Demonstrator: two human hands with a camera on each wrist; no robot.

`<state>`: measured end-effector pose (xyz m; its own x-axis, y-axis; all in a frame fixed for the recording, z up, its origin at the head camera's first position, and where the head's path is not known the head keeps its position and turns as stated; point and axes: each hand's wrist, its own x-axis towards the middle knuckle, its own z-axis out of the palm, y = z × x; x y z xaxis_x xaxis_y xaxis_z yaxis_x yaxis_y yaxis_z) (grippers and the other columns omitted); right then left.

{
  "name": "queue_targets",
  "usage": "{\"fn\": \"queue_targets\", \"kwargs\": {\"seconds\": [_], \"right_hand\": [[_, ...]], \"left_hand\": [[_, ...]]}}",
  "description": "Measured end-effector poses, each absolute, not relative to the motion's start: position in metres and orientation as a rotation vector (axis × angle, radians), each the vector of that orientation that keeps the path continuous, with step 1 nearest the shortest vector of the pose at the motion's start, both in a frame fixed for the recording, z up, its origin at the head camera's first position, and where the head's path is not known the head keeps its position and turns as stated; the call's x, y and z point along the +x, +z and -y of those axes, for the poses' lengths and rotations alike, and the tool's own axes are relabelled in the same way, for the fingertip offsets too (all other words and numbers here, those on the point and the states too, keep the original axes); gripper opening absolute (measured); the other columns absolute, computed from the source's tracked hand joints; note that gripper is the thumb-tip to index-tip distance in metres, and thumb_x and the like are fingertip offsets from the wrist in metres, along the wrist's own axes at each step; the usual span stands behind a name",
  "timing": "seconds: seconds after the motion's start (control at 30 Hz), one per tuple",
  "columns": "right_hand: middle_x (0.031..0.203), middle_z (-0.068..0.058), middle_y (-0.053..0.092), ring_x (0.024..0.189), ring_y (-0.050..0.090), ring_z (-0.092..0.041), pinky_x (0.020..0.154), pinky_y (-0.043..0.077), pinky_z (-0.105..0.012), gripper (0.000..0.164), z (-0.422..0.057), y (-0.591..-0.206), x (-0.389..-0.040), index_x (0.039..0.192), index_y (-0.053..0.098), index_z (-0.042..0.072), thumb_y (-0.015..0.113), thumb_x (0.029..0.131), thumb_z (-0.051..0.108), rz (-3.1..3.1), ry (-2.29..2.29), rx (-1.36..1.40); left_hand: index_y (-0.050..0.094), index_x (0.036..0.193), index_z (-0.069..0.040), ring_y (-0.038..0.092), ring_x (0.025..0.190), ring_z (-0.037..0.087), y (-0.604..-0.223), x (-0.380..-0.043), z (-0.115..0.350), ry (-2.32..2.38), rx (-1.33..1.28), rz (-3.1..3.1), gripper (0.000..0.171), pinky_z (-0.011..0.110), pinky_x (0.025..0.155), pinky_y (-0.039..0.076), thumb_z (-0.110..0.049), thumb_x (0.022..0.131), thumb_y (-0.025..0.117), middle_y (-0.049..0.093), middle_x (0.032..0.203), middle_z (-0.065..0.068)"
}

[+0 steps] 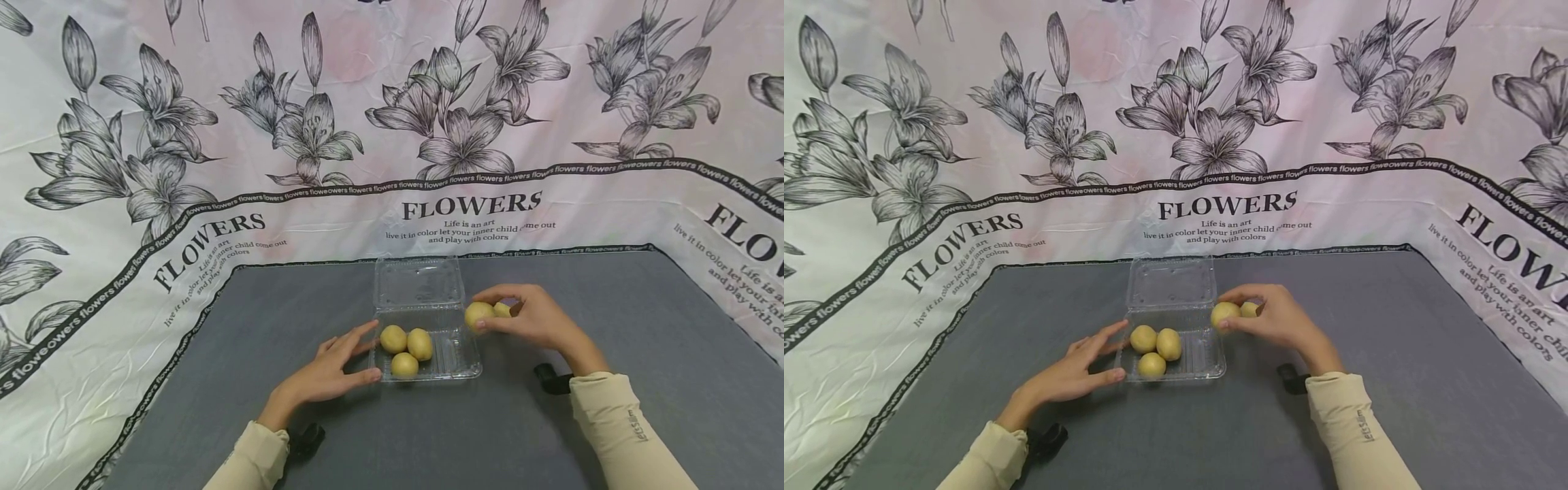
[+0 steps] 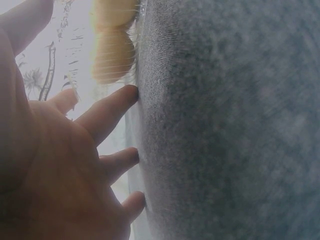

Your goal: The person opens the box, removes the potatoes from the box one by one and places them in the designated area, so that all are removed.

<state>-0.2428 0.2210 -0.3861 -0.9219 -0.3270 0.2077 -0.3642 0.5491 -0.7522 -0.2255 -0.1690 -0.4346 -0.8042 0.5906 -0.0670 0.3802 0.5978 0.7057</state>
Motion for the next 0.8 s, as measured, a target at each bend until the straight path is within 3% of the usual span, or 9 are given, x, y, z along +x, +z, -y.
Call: {"fn": "queue_targets", "kwargs": {"seconds": [0.13,0.3,0.6,0.7,0.8], "right_hand": [[0.115,-0.009,0.075,0.079,0.068,-0.015,0.063,0.054,-0.027,0.041,-0.230,-0.386,-0.244,0.119,0.076,0.016,0.087,0.082,0.031,2.721,1.357,0.566],[0.113,-0.001,0.075,0.094,0.064,-0.004,0.071,0.054,-0.025,0.041,-0.237,-0.387,-0.245,0.118,0.076,0.019,0.087,0.082,0.034,2.717,1.288,0.535],[0.114,-0.002,0.074,0.096,0.062,-0.005,0.073,0.053,-0.023,0.037,-0.250,-0.386,-0.245,0.118,0.076,0.021,0.085,0.085,0.034,2.703,1.238,0.491],[0.114,-0.003,0.073,0.092,0.061,-0.005,0.070,0.052,-0.023,0.036,-0.255,-0.385,-0.245,0.119,0.076,0.020,0.084,0.086,0.034,2.701,1.228,0.474],[0.114,-0.005,0.072,0.077,0.059,-0.006,0.060,0.049,-0.025,0.038,-0.259,-0.384,-0.244,0.120,0.075,0.020,0.084,0.087,0.035,2.713,1.248,0.450]], "left_hand": [[0.011,0.164,-0.036,0.035,0.153,0.017,-0.434,-0.226,0.169,1.014,0.781,-2.532,0.084,0.066,0.122,-0.001,-0.051,0.099,0.062,0.044,0.159,-0.009],[0.011,0.164,-0.036,0.035,0.153,0.016,-0.434,-0.226,0.168,1.014,0.778,-2.527,0.084,0.066,0.122,-0.002,-0.051,0.099,0.062,0.044,0.159,-0.010],[0.012,0.165,-0.034,0.035,0.153,0.015,-0.435,-0.226,0.169,1.010,0.777,-2.533,0.085,0.066,0.122,-0.001,-0.052,0.099,0.062,0.044,0.159,-0.011],[0.012,0.165,-0.033,0.036,0.152,0.014,-0.434,-0.225,0.169,1.009,0.775,-2.535,0.085,0.066,0.123,-0.001,-0.052,0.099,0.062,0.044,0.159,-0.010],[0.012,0.165,-0.033,0.036,0.152,0.014,-0.434,-0.225,0.169,1.009,0.773,-2.535,0.086,0.066,0.123,-0.001,-0.052,0.099,0.063,0.044,0.159,-0.010]]}}
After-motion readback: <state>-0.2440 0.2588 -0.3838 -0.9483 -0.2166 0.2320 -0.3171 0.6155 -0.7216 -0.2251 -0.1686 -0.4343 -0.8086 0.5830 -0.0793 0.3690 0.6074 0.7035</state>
